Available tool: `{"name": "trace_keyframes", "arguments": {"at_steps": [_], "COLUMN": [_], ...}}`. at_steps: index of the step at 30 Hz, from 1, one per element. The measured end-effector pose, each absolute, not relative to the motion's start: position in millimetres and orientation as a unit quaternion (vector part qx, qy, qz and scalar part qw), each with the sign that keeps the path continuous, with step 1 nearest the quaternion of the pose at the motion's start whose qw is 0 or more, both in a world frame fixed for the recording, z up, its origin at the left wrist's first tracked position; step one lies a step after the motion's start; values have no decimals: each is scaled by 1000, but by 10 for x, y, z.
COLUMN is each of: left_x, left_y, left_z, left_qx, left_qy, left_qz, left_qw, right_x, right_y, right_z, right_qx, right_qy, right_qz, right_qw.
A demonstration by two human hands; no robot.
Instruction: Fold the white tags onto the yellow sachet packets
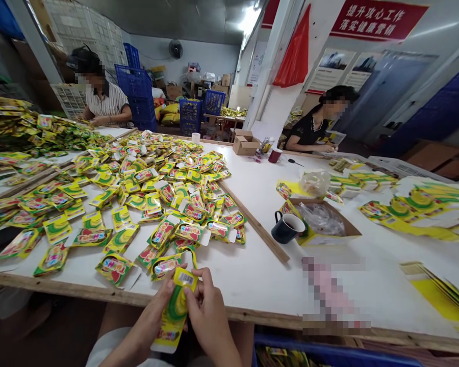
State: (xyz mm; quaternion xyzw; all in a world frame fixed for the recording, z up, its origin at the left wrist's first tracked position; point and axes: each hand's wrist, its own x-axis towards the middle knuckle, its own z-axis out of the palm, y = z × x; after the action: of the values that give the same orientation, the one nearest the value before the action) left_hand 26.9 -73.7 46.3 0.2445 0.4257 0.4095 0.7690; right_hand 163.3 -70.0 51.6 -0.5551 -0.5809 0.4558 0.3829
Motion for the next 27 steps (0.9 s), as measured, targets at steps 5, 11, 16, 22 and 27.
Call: {"name": "trace_keyframes", "arguments": {"at_steps": [5,11,16,22,27], "left_x": [356,476,562,569,557], "left_y": [-727,-670,-620,-567,-506], "left_z": [338,319,384,236,226], "left_qx": [171,87,101,302,498], "left_qy": [365,334,285,331,369], "left_qz": [441,443,448,428,434], "left_qw": [802,827,841,785,653], "right_x": [1714,2060,2139,2200,2280], "right_y": [-671,-801,-956,-943,-883], "right_z": [541,379,230,250,216], "right_qx": [-576,-542,-505,-544,-639], "right_qy": [-637,-706,-721,-648,-533], "right_qz": [379,301,290,298,328], "right_qw": [345,341,375,442,447]}}
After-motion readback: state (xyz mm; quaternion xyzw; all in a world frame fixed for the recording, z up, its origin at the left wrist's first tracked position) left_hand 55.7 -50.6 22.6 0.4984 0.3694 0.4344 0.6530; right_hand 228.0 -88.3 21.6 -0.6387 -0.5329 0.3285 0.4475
